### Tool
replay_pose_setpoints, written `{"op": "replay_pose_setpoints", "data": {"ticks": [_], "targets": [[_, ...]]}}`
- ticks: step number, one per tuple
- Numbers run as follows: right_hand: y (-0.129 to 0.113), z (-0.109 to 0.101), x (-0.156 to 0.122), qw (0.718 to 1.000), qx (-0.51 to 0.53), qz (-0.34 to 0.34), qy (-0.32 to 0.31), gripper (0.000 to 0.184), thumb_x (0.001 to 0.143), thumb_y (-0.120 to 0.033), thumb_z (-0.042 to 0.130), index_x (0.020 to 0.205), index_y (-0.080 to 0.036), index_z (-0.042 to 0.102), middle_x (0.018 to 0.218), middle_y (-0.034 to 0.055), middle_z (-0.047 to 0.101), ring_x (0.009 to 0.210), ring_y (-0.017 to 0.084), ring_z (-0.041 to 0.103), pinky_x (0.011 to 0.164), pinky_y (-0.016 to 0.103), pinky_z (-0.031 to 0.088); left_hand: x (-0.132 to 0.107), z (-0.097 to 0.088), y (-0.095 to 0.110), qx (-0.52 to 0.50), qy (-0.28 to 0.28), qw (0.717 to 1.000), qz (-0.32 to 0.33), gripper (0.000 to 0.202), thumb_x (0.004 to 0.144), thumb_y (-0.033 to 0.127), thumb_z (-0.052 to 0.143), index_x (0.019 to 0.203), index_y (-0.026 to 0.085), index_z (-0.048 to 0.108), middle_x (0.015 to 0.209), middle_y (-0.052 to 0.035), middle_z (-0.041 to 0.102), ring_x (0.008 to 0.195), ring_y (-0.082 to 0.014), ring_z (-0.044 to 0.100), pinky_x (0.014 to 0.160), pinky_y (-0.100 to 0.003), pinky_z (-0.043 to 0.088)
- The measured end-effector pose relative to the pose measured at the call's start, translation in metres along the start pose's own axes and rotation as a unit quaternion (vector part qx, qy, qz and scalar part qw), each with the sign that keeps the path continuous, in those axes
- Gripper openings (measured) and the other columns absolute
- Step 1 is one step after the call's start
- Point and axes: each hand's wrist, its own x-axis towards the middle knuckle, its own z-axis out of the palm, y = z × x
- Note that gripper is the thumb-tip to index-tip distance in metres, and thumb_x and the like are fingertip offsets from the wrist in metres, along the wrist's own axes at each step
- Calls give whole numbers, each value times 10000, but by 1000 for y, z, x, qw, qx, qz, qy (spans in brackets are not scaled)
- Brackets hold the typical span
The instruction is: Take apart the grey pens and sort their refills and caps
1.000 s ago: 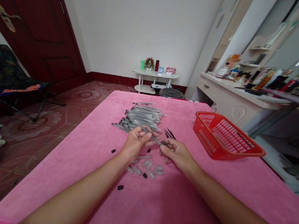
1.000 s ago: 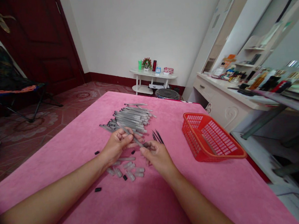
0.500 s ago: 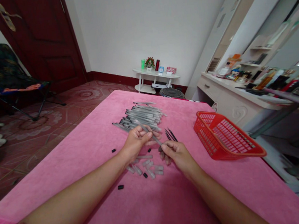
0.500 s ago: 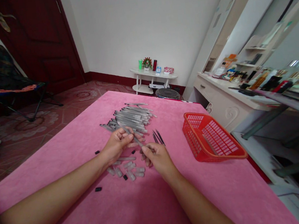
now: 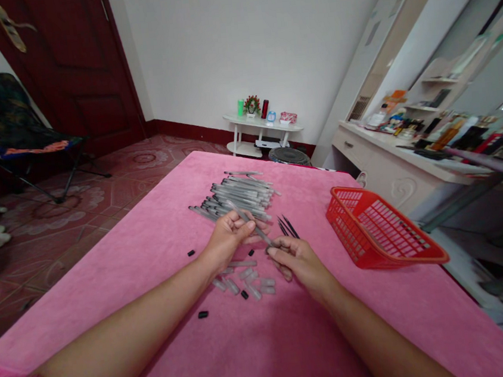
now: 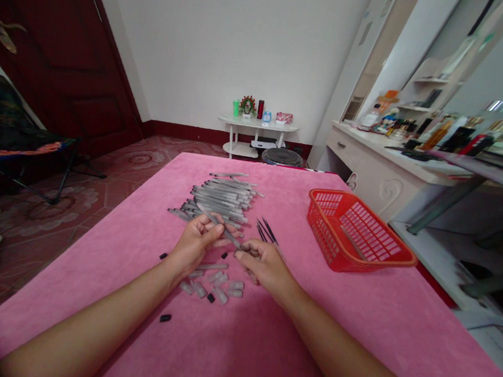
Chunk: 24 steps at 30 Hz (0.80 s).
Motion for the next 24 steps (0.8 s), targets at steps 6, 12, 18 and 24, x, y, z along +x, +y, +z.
{"op": "replay_pose_setpoints", "data": {"ticks": [6, 12, 18, 24], "targets": [[-1, -3, -1, 999, -46, 5, -17, 319, 773, -446, 537, 732, -135, 595, 447, -75, 344, 367, 53, 269, 369, 196, 195, 0, 1, 1, -1, -1, 1000, -2, 295, 716, 299, 699, 876, 141, 508, 841, -77, 698, 818, -215, 676, 702, -316, 543], [-3, -3, -3, 991, -111, -21, -66, 310, 780, -404, 542, 705, -118, 636, 467, -52, 368, 458, 75, 333, 461, 211, 255, 3, -5, 3, 15, 25, 1000, -3, 276, 716, 315, 692, 857, 149, 523, 782, -50, 692, 722, -189, 679, 616, -270, 543], [2, -5, 0, 977, -171, -45, -117, 286, 770, -349, 517, 634, -112, 603, 549, -27, 434, 524, 82, 362, 511, 217, 274, 6, -8, 2, 19, 58, 998, 1, 290, 712, 329, 688, 882, 157, 529, 762, -33, 685, 689, -169, 675, 606, -258, 542], [6, -6, -1, 974, -177, -34, -136, 266, 773, -310, 497, 682, -97, 628, 585, -8, 492, 564, 100, 418, 547, 225, 307, 8, -10, 4, 12, 77, 997, 10, 305, 694, 337, 700, 857, 147, 526, 735, -31, 671, 671, -170, 671, 627, -282, 547]]}}
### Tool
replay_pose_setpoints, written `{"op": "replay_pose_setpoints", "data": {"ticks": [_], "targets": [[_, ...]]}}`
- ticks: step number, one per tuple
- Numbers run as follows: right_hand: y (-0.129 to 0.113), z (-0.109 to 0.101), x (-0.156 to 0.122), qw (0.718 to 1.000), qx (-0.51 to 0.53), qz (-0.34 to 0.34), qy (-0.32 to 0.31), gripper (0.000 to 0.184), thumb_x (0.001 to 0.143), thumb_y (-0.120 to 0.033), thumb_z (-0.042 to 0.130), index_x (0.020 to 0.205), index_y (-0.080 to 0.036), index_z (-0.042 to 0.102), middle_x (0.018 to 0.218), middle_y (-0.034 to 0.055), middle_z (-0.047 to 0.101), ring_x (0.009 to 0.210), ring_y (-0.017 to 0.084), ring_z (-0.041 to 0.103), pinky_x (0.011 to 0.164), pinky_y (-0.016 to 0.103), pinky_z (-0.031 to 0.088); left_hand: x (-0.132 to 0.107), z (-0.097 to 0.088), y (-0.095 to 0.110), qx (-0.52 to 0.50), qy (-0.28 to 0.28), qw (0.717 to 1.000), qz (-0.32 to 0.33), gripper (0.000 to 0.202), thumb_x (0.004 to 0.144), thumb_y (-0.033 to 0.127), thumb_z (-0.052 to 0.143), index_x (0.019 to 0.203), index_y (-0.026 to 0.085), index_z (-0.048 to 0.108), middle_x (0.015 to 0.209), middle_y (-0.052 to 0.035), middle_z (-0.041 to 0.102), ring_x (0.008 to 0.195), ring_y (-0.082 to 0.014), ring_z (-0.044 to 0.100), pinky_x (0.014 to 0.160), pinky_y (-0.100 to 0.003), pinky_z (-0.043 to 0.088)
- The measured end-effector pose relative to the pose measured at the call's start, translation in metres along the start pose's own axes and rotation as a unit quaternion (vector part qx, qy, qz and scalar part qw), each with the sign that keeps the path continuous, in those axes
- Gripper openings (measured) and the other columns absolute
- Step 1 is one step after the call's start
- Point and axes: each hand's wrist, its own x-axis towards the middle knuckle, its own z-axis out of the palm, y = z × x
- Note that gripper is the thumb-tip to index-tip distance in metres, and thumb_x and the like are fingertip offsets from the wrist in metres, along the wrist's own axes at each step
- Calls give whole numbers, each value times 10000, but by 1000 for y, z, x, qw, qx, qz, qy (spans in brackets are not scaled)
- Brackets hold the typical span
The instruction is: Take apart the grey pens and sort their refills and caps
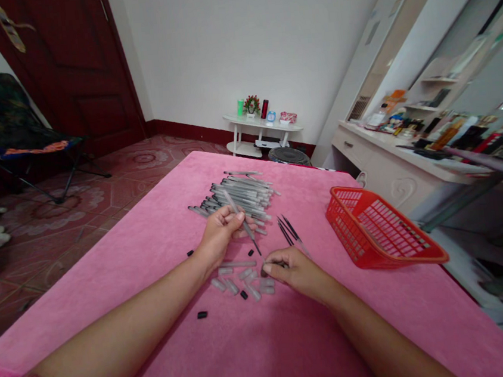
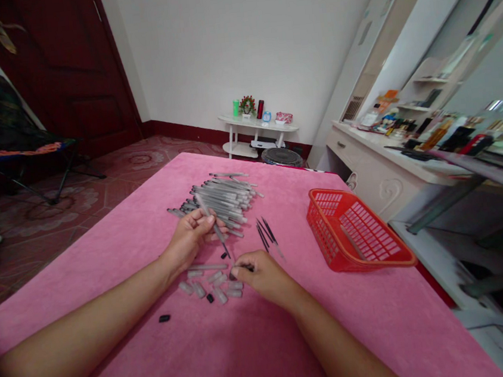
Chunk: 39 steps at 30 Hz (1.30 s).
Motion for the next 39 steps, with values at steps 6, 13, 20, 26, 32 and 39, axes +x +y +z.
{"op": "replay_pose_setpoints", "data": {"ticks": [6, 13, 20, 26, 32, 39], "targets": [[-3, 0, 0, 1000, 7, 1, -8, 252, 771, -292, 496, 700, -94, 634, 612, 5, 527, 594, 112, 452, 575, 229, 338, 1, -4, -2, -6, 7, 1000, 8, 300, 698, 335, 697, 866, 147, 534, 751, -34, 672, 683, -185, 676, 631, -306, 553], [0, 0, 0, 1000, 3, -4, -8, 260, 778, -296, 497, 698, -90, 633, 608, -1, 522, 585, 104, 436, 560, 221, 326, 3, -6, -1, -6, 15, 1000, 11, 274, 710, 313, 687, 862, 143, 535, 751, -30, 667, 683, -177, 675, 627, -292, 556], [-2, 0, 0, 1000, 5, 1, -9, 256, 779, -305, 505, 696, -104, 640, 602, -2, 534, 582, 110, 453, 568, 223, 342, 1, -3, 4, -6, 27, 1000, 10, 289, 692, 316, 700, 849, 141, 534, 749, -34, 675, 670, -170, 673, 613, -273, 551], [0, 1, 0, 1000, 3, 8, -6, 232, 772, -292, 512, 691, -115, 638, 593, -6, 540, 574, 107, 456, 561, 217, 346, 3, -5, 2, -3, 32, 999, 11, 307, 684, 333, 705, 853, 142, 534, 768, -43, 683, 681, -175, 677, 602, -266, 545], [-1, 0, 0, 1000, -12, 10, -9, 238, 771, -279, 502, 679, -104, 633, 587, -8, 521, 568, 104, 445, 567, 220, 350, 3, -5, 3, 4, 37, 999, 12, 291, 701, 323, 692, 863, 143, 530, 758, -38, 679, 668, -167, 675, 589, -254, 544], [-2, 0, -1, 1000, -10, 9, -8, 224, 768, -279, 512, 672, -112, 627, 588, -11, 527, 575, 105, 452, 573, 216, 360, 3, -5, 3, 6, 38, 999, 15, 290, 703, 323, 690, 861, 138, 532, 758, -42, 676, 677, -170, 674, 593, -253, 545]]}}
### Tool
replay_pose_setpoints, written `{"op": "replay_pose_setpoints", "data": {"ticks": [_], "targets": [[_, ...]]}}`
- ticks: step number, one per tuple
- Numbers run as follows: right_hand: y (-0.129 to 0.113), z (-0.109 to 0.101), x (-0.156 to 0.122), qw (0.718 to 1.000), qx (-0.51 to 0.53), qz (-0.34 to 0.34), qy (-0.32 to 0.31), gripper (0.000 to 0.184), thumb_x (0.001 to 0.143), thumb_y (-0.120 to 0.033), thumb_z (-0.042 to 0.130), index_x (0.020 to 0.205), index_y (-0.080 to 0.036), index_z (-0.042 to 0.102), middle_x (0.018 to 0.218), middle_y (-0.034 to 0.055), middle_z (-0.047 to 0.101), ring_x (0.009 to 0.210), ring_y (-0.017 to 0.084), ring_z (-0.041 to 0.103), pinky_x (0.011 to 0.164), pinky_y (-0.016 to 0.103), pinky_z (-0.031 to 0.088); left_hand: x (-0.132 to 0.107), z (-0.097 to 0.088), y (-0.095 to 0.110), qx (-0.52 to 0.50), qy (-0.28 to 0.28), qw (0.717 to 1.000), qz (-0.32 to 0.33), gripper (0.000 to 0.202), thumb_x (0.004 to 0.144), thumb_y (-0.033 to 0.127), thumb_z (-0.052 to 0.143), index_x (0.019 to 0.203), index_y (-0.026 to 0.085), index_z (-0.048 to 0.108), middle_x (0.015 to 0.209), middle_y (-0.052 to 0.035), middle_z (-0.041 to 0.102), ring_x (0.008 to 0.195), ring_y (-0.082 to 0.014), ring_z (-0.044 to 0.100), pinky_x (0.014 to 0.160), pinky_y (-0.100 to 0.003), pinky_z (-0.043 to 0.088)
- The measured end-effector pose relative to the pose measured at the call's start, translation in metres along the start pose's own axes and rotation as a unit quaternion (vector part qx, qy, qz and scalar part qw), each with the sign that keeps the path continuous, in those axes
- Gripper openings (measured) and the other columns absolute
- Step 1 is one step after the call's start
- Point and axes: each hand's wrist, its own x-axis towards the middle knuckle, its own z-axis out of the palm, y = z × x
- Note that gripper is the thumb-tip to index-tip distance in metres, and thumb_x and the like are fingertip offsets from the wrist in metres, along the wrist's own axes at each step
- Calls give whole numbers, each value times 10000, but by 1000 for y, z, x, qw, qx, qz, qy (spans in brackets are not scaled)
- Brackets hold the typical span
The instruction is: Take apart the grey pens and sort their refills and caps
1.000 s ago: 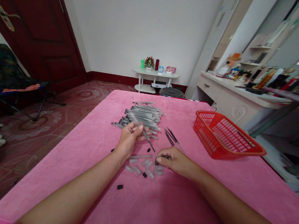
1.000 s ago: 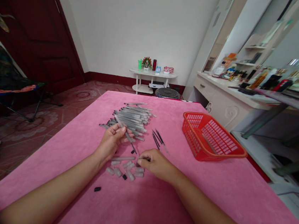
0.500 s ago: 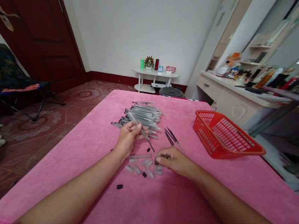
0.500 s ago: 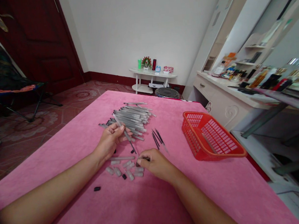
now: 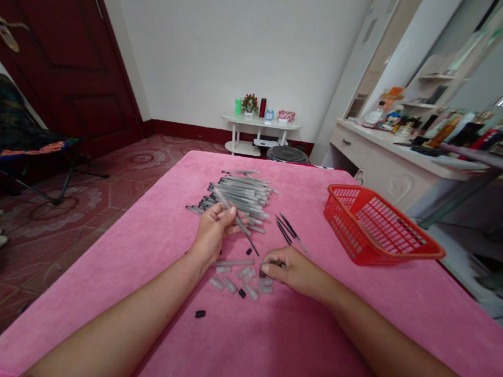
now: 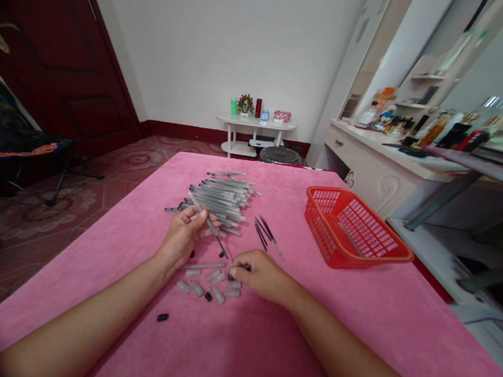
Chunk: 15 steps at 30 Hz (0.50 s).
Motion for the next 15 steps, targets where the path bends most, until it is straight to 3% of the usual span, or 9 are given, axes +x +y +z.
{"op": "replay_pose_setpoints", "data": {"ticks": [15], "targets": [[1, 0, 0, 1000, -4, -9, -3, 242, 779, -300, 506, 688, -113, 630, 604, -5, 538, 581, 107, 458, 584, 220, 364, 1, -2, -2, 0, 1, 1000, -4, 304, 694, 337, 696, 865, 140, 539, 775, -49, 684, 678, -175, 678, 592, -260, 546]]}}
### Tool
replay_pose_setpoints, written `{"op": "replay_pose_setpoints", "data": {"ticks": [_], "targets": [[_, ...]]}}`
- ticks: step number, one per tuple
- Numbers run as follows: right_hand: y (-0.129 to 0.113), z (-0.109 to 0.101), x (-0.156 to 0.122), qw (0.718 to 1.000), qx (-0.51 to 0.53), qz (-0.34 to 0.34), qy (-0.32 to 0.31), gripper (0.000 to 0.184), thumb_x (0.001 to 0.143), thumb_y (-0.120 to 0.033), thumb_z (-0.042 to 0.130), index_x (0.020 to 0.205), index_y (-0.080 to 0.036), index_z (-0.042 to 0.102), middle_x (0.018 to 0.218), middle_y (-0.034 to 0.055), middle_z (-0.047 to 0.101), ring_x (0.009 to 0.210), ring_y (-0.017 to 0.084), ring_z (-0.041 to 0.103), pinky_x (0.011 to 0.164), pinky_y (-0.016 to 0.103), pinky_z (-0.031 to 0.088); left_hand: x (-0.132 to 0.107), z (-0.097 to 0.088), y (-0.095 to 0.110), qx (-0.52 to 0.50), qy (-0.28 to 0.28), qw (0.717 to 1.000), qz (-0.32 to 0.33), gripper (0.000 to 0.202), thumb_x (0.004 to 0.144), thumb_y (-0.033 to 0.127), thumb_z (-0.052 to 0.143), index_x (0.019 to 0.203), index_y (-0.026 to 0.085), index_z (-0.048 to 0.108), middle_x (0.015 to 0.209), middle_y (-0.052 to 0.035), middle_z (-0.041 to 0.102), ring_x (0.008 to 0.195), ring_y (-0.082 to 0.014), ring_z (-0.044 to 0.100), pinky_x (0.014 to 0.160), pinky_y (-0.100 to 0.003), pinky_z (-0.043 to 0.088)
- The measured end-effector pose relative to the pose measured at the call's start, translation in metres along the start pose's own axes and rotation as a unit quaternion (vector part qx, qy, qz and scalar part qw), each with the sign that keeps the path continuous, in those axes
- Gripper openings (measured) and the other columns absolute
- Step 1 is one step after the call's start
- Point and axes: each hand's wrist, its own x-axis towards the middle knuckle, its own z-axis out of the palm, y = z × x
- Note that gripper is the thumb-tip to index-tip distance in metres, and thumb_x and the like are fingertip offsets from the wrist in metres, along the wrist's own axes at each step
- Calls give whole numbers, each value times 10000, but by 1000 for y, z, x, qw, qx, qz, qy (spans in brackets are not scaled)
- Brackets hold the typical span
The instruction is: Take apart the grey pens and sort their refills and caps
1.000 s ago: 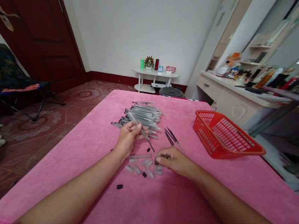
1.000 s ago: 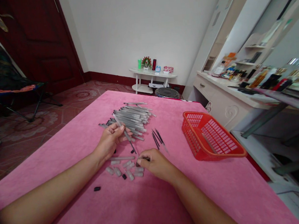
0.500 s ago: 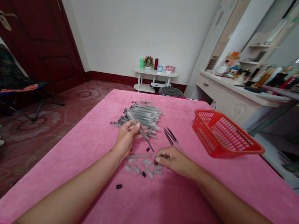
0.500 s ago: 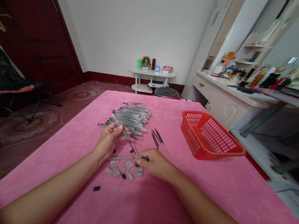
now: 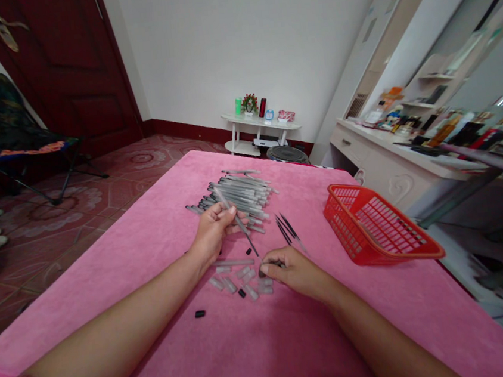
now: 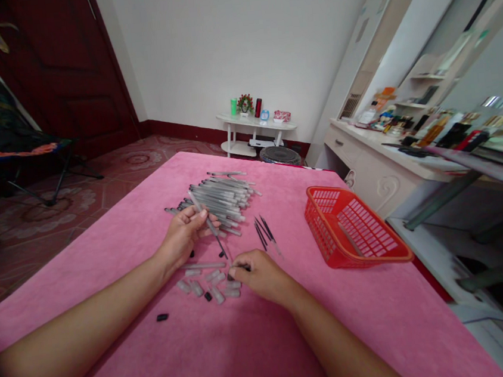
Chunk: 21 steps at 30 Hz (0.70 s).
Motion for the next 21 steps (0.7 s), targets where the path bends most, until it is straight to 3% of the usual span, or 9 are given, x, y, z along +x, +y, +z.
{"op": "replay_pose_setpoints", "data": {"ticks": [21], "targets": [[-1, 1, 0, 1000, -16, -1, 3, 243, 779, -300, 507, 660, -117, 614, 592, -8, 519, 573, 104, 447, 568, 218, 352, -1, 0, -2, 1, -9, 1000, -12, 312, 684, 335, 706, 863, 138, 544, 775, -49, 682, 672, -177, 679, 605, -277, 557]]}}
